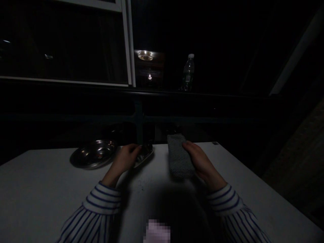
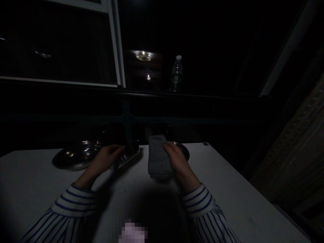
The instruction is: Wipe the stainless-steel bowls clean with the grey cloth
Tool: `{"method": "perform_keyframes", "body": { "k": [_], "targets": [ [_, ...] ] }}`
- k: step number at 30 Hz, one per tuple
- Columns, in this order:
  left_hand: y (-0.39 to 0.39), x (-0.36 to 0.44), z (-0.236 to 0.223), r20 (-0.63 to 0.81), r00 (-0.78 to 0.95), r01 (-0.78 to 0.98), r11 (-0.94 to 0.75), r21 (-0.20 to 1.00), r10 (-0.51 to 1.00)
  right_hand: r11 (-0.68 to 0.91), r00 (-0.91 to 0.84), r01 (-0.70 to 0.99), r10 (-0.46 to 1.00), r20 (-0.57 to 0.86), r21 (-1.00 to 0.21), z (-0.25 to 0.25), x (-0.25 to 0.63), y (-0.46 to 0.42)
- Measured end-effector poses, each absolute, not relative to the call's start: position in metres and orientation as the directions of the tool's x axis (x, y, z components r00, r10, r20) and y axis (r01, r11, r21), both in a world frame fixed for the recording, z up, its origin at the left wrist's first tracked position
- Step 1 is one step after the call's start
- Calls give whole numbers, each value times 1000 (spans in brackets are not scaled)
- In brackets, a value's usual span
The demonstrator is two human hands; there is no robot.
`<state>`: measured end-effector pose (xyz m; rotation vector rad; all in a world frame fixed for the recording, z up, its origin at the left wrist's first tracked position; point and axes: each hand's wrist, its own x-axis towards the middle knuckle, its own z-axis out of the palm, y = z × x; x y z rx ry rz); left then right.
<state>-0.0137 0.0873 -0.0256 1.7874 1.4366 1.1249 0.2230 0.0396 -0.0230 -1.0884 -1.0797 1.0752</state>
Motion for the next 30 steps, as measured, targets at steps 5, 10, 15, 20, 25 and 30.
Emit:
{"method": "perform_keyframes", "body": {
  "k": [5,10,15,20,25,30],
  "targets": [
    [82,-15,-14,192,-76,329,-157,931,979,200,170,80,962,211,-976,-9,225,31],
    [72,-12,-5,69,-46,76,-65,995,997,255,237,319,911,337,-913,-2,222,35],
    [54,1,-1,-83,-42,-349,63,935,996,268,187,595,871,454,-758,2,187,35],
    [36,12,4,-45,-9,-491,35,870,999,363,-7,790,812,584,-494,-6,156,28],
    [28,11,9,10,3,-493,-7,870,1000,591,-260,784,592,763,-191,-17,152,24],
    [23,10,15,60,-77,-422,-87,902,995,628,-365,778,495,789,-33,-16,155,21]
  ]
}}
